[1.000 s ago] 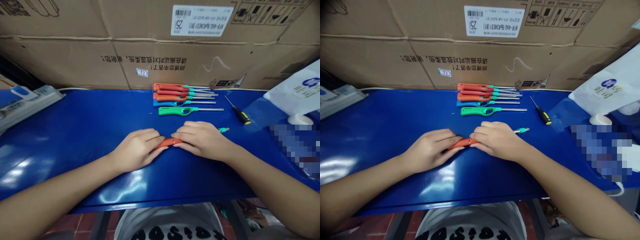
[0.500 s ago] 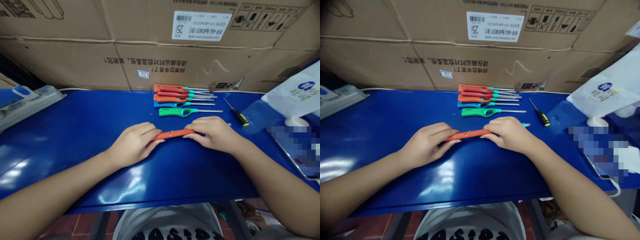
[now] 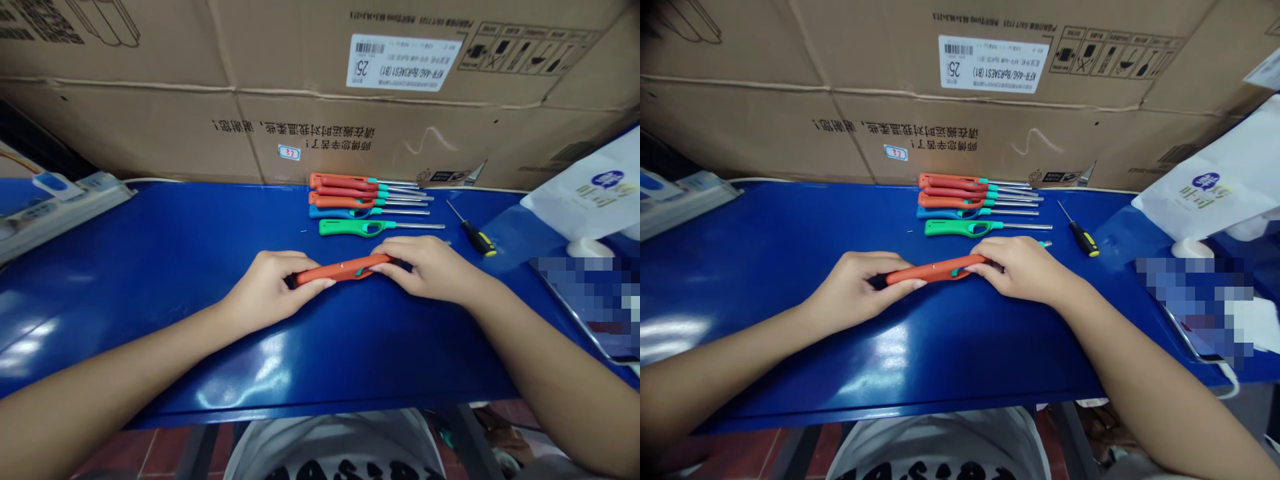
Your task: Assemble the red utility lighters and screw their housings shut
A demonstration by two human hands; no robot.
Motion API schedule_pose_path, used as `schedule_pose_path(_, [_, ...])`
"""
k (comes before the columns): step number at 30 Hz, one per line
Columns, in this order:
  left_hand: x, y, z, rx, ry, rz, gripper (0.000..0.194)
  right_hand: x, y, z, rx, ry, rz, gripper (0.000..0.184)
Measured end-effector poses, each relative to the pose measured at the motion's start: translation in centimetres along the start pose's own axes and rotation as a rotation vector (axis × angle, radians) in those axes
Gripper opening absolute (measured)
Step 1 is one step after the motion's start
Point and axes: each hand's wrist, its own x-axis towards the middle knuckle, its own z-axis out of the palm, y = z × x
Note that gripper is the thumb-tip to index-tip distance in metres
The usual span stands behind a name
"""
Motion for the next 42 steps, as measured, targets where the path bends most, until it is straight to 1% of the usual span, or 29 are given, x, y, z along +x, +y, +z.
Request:
schedule_pose_path(2, [0.1, 0.5, 0.3, -0.313, -0.064, -0.299, 0.036, 0.1, -0.4, 0.1, 0.026, 0.032, 0.003, 0.03])
schedule_pose_path(3, [0.2, 0.7, 0.4, -0.456, -0.098, -0.425, 0.041, 0.1, -0.7, 0.2, 0.05, 0.04, -0.006, 0.032])
schedule_pose_path(4, [0.3, 0.9, 0.5, -0.576, -0.126, -0.522, 0.042, 0.1, -0.9, 0.3, 0.069, 0.037, -0.016, 0.035])
schedule_pose_path(5, [0.4, 1.1, 0.6, -0.67, -0.142, -0.585, 0.037, 0.1, -1.2, 0.5, 0.08, 0.025, -0.026, 0.038])
schedule_pose_path(7, [0.5, 1.2, 0.7, -0.786, -0.149, -0.626, 0.026, 0.1, -1.8, 0.8, 0.08, -0.023, -0.055, 0.046])
schedule_pose_path(9, [0.5, 1.1, 0.8, -0.795, -0.161, -0.577, 0.031, 0.2, -2.2, 1.0, 0.068, -0.063, -0.076, 0.044])
schedule_pose_path(11, [0.4, 1.0, 0.7, -0.682, -0.176, -0.457, 0.04, 0.2, -2.4, 1.0, 0.069, -0.08, -0.073, 0.037])
schedule_pose_path(13, [0.1, 0.8, 0.7, -0.441, -0.155, -0.273, 0.04, 0.3, -2.5, 1.0, 0.08, -0.089, -0.058, 0.035])
schedule_pose_path(16, [-0.5, 0.3, 0.7, -0.049, -0.114, 0.092, 0.027, 0.3, -2.8, 1.0, 0.127, -0.117, -0.071, 0.034])
schedule_pose_path(18, [-0.8, 0.0, 0.7, 0.074, -0.132, 0.27, 0.023, 0.2, -3.0, 1.1, 0.17, -0.136, -0.1, 0.033])
schedule_pose_path(20, [-1.0, -0.2, 0.7, 0.108, -0.152, 0.353, 0.022, 0.2, -3.3, 1.3, 0.195, -0.13, -0.132, 0.032])
schedule_pose_path(22, [-1.0, -0.3, 0.7, 0.107, -0.155, 0.383, 0.02, 0.1, -3.6, 1.5, 0.187, -0.101, -0.166, 0.032])
schedule_pose_path(26, [-1.0, -0.2, 0.8, 0.123, -0.161, 0.396, 0.018, 0.0, -3.9, 1.6, 0.135, -0.068, -0.201, 0.035])
schedule_pose_path(30, [-0.8, -0.8, 0.7, 0.166, -0.191, 0.426, 0.023, -0.1, -3.3, 1.2, 0.081, -0.092, -0.195, 0.032])
schedule_pose_path(32, [-0.7, -1.2, 0.4, 0.205, -0.174, 0.444, 0.026, -0.2, -2.8, 0.8, 0.061, -0.114, -0.174, 0.032])
schedule_pose_path(34, [-0.5, -1.6, 0.2, 0.24, -0.148, 0.449, 0.027, -0.2, -2.2, 0.3, 0.047, -0.123, -0.147, 0.026])
schedule_pose_path(36, [-0.2, -1.9, -0.1, 0.247, -0.132, 0.44, 0.027, -0.3, -1.7, -0.1, 0.04, -0.133, -0.116, 0.02])
schedule_pose_path(38, [0.0, -1.9, -0.3, 0.225, -0.148, 0.414, 0.026, -0.3, -1.5, -0.4, 0.042, -0.157, -0.098, 0.018])
schedule_pose_path(40, [0.1, -1.6, -0.4, 0.201, -0.183, 0.365, 0.024, -0.2, -1.6, -0.5, 0.037, -0.176, -0.093, 0.02])
schedule_pose_path(42, [0.1, -1.3, -0.5, 0.188, -0.193, 0.327, 0.023, -0.1, -1.7, -0.4, 0.029, -0.175, -0.098, 0.026])
